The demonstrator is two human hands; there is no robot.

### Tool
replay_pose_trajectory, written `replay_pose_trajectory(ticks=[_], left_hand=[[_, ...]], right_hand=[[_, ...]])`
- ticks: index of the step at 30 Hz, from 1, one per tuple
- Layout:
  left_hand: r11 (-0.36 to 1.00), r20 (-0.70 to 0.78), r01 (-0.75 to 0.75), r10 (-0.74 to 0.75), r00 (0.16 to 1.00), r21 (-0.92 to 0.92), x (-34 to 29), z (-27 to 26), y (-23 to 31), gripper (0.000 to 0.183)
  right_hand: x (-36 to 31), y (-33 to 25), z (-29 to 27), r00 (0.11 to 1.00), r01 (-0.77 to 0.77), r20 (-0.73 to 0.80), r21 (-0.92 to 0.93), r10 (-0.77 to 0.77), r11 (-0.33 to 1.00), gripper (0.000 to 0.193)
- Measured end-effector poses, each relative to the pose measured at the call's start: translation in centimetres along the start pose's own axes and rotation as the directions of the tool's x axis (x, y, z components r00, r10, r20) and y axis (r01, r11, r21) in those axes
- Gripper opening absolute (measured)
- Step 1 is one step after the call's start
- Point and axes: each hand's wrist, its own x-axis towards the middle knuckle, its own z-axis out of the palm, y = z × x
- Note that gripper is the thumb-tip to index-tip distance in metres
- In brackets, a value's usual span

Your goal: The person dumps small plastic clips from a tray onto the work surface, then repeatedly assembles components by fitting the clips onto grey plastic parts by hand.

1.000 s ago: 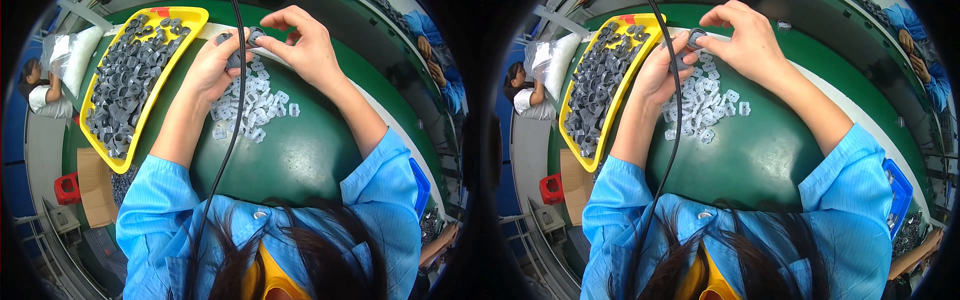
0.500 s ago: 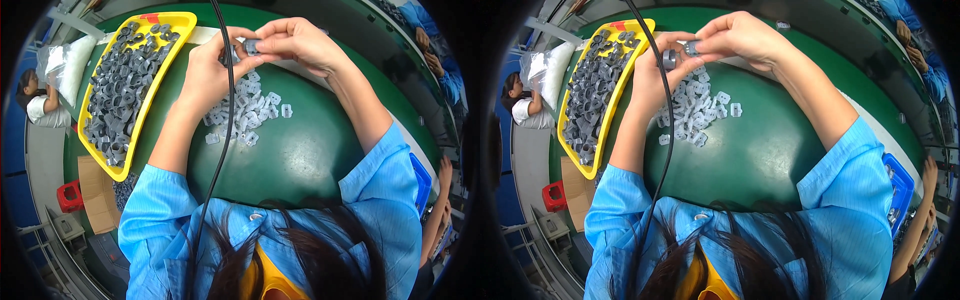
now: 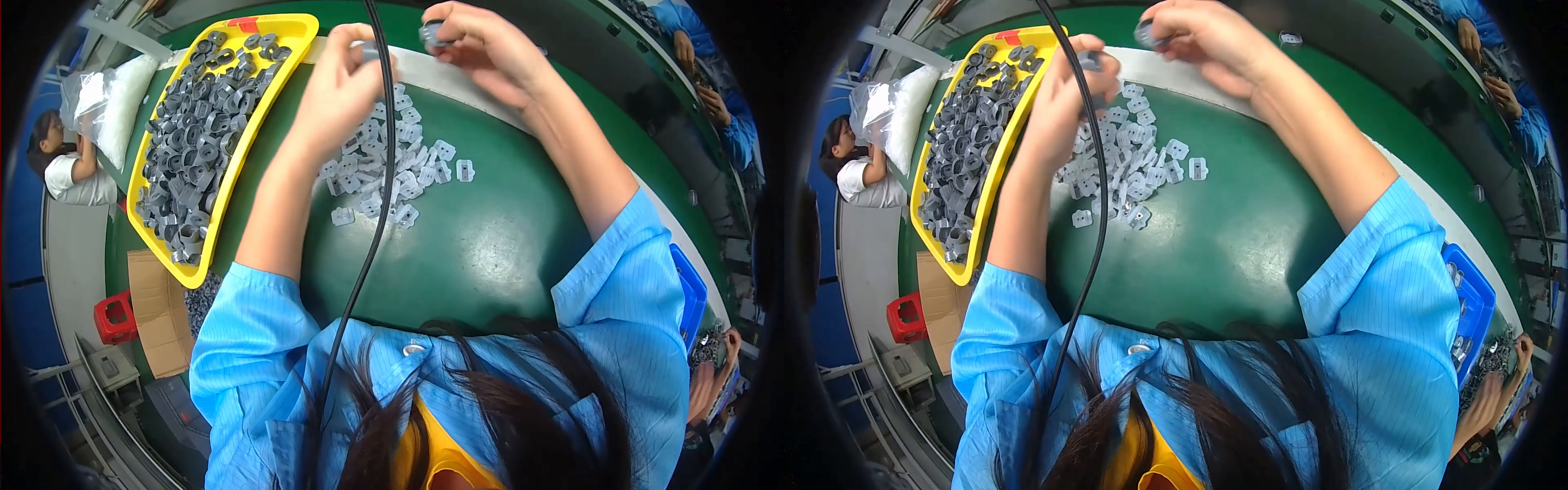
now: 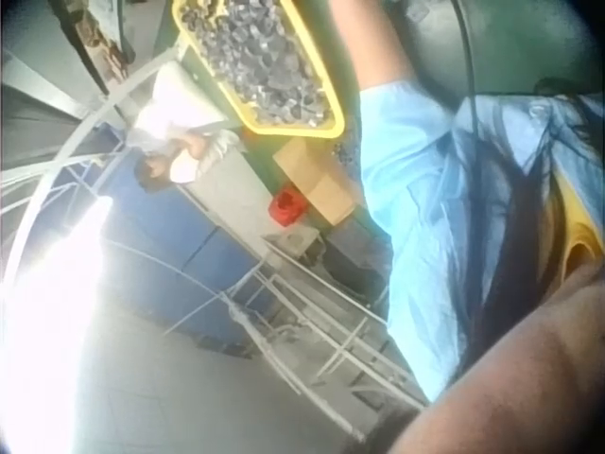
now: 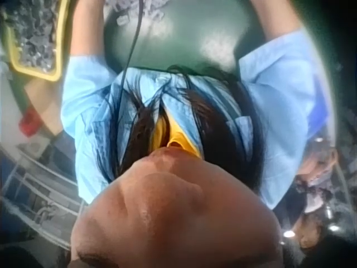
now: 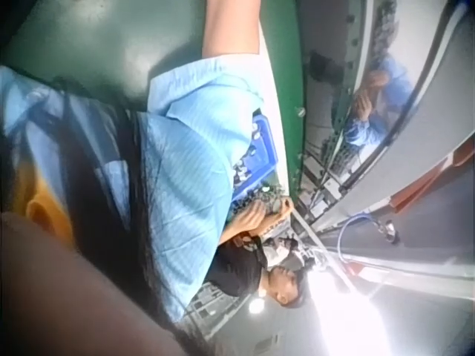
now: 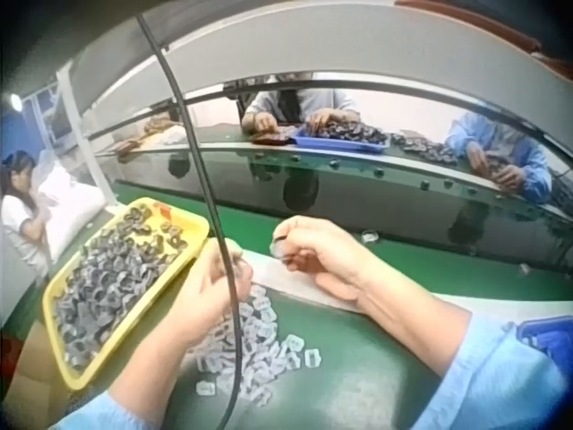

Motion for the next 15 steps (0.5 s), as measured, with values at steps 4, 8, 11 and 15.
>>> replay_pose_trajectory(ticks=[4, 8, 11, 15], left_hand=[[0.982, -0.01, 0.188, -0.188, 0.982, 0.01, 0.5, -2.2, 0.0, 0.029], [0.973, 0.019, 0.188, -0.193, 0.981, 0.132, 0.7, -3.8, -1.2, 0.034], [0.976, -0.021, 0.186, -0.19, 0.982, -0.113, 1.2, -3.2, -1.9, 0.033], [0.961, 0.004, 0.25, -0.252, 0.968, -0.121, 1.5, -3.1, -2.2, 0.027]], right_hand=[[2.0, 0.8, -4.5, 0.992, -0.008, -0.126, -0.293, -0.03, 0.956, 0.013], [1.4, 0.9, -4.4, 0.927, -0.017, -0.2, -0.868, -0.318, 0.497, 0.017], [1.4, 1.3, -4.8, 0.499, 0.731, 0.365, -0.665, -0.786, 0.156, 0.021], [1.0, 1.4, -0.9, 0.907, 0.238, 0.127, -0.94, -0.401, 0.242, 0.02]])
